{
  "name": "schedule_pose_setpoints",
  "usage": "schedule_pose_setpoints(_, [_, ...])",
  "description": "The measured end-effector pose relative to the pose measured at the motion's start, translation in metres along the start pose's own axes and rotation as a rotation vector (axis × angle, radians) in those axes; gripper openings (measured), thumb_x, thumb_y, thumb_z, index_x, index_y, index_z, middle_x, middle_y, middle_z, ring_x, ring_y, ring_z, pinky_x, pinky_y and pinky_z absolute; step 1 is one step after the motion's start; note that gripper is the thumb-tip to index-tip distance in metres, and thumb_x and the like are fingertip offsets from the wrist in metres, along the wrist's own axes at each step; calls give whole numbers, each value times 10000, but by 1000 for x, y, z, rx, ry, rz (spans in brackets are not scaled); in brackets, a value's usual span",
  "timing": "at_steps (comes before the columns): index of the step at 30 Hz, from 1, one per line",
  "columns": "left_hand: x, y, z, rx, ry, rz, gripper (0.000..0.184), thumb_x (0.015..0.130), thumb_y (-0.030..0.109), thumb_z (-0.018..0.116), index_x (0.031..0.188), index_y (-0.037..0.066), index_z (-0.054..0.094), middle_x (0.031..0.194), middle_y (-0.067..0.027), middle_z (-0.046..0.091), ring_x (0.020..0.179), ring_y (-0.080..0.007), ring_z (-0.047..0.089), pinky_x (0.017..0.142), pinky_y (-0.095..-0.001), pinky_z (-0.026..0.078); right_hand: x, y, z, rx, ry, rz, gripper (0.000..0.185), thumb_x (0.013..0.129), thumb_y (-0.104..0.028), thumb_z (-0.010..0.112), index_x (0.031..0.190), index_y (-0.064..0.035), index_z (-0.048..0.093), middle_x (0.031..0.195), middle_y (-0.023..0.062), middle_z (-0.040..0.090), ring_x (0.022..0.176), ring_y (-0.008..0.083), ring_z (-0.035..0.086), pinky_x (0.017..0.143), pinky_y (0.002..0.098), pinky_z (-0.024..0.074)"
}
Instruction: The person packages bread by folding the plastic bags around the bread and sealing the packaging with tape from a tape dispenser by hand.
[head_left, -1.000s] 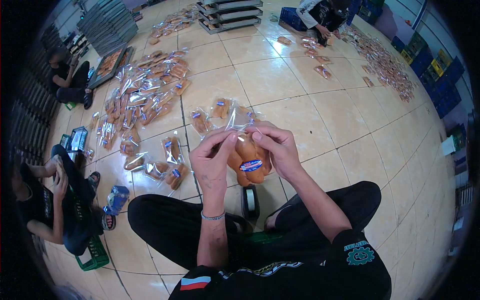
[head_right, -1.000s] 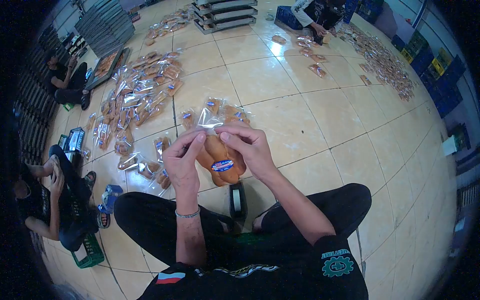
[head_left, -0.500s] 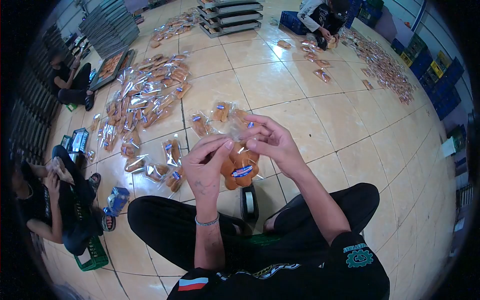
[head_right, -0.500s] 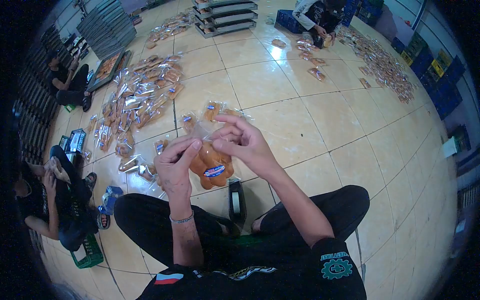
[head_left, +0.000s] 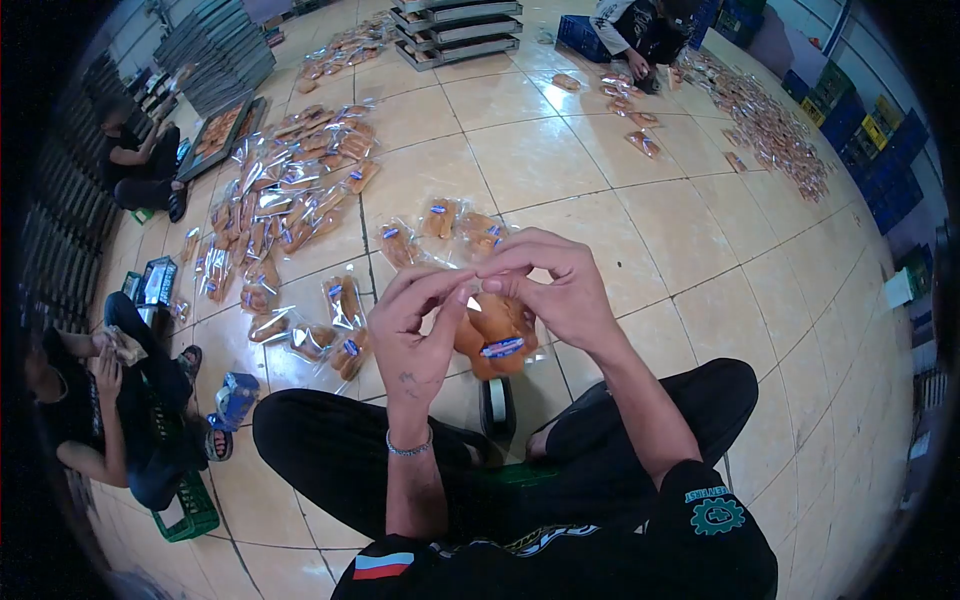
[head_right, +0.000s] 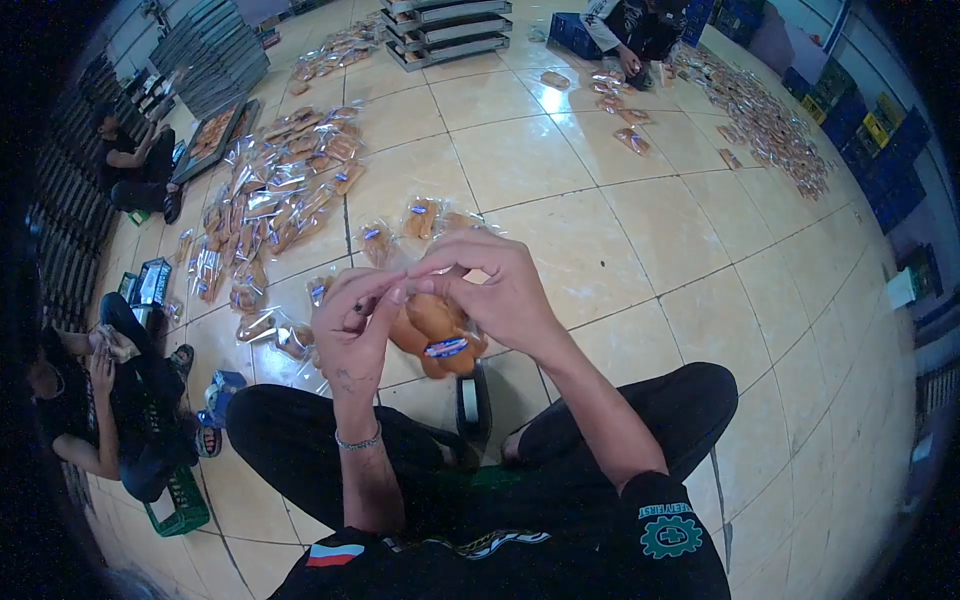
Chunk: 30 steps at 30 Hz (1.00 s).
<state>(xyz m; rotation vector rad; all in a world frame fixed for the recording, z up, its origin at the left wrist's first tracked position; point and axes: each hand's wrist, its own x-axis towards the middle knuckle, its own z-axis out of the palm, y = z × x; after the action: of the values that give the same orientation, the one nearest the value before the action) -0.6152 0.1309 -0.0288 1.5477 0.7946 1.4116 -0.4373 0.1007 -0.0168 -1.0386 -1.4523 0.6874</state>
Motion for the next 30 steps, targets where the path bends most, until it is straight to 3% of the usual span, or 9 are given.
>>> schedule_pose_setpoints(4, [-4, -4, 3, 59, 43, -74, 78, 832, -36, 735, 910, -40, 727, 898, -72, 671, 823, -148, 668, 745, -244, 539, 0, 0, -6, -74, -32, 94, 116, 817, -13, 761, 932, -22, 759, 927, 83, 704, 835, 133, 626, 755, 269, 495])
schedule_pose_setpoints(9, [-2, 2, 9, 210, 18, 3, 74, 842, -23, 728, 914, -32, 715, 867, -77, 675, 807, -146, 658, 740, -239, 533, -1, 1, -3, -427, 15, -109, 100, 825, -38, 714, 910, 5, 687, 814, 122, 676, 799, 252, 641, 751, 335, 501])
schedule_pose_setpoints(12, [-3, -11, 2, 183, -40, -36, 63, 857, -1, 720, 912, -23, 702, 852, -68, 675, 792, -129, 646, 736, -227, 512, -1, -1, -6, -208, -90, 140, 96, 840, -38, 702, 918, 0, 660, 797, 97, 665, 770, 230, 631, 753, 332, 494])
schedule_pose_setpoints(15, [-3, -24, 1, 127, -52, -108, 90, 880, 13, 715, 961, -11, 684, 844, -35, 675, 803, -89, 630, 743, -208, 490, -2, 10, 1, -7, 16, 151, 109, 830, -62, 732, 897, -13, 660, 778, 83, 650, 722, 194, 614, 733, 317, 489])
schedule_pose_setpoints(19, [0, -29, -3, -139, -37, -238, 165, 878, 17, 731, 1031, 3, 671, 875, -36, 697, 818, -67, 630, 746, -208, 489, -1, 11, -4, -182, -79, -63, 101, 824, -75, 759, 896, -31, 706, 753, 47, 643, 679, 125, 589, 698, 287, 482])
schedule_pose_setpoints(21, [-1, -30, -4, -146, -49, -240, 197, 853, 23, 758, 1034, 5, 683, 892, -42, 708, 815, -77, 637, 747, -219, 494, -5, 7, -4, -63, -63, 370, 132, 809, -89, 789, 933, -51, 765, 769, 30, 651, 674, 77, 575, 678, 261, 477])
schedule_pose_setpoints(24, [-1, -18, 1, -16, -60, -186, 209, 791, 27, 799, 984, 11, 719, 894, -39, 719, 842, -101, 630, 772, -247, 493, -6, 6, -7, -20, 19, 433, 162, 815, -88, 792, 976, -76, 794, 768, 11, 662, 662, 50, 560, 658, 248, 466])
schedule_pose_setpoints(29, [-6, -18, 12, 270, 61, -130, 231, 710, 28, 841, 924, 22, 756, 907, -38, 744, 871, -147, 607, 817, -290, 477, -8, 12, -3, -182, 121, 321, 207, 727, -86, 841, 931, -115, 816, 724, 6, 592, 734, 113, 486, 698, 264, 407])
schedule_pose_setpoints(30, [-8, -21, 15, 280, 92, -78, 222, 707, 17, 832, 914, 35, 755, 881, -42, 739, 848, -168, 593, 803, -308, 469, -8, 21, -2, -344, 133, 116, 203, 723, -68, 817, 919, -122, 804, 736, 19, 585, 746, 149, 482, 719, 283, 407])
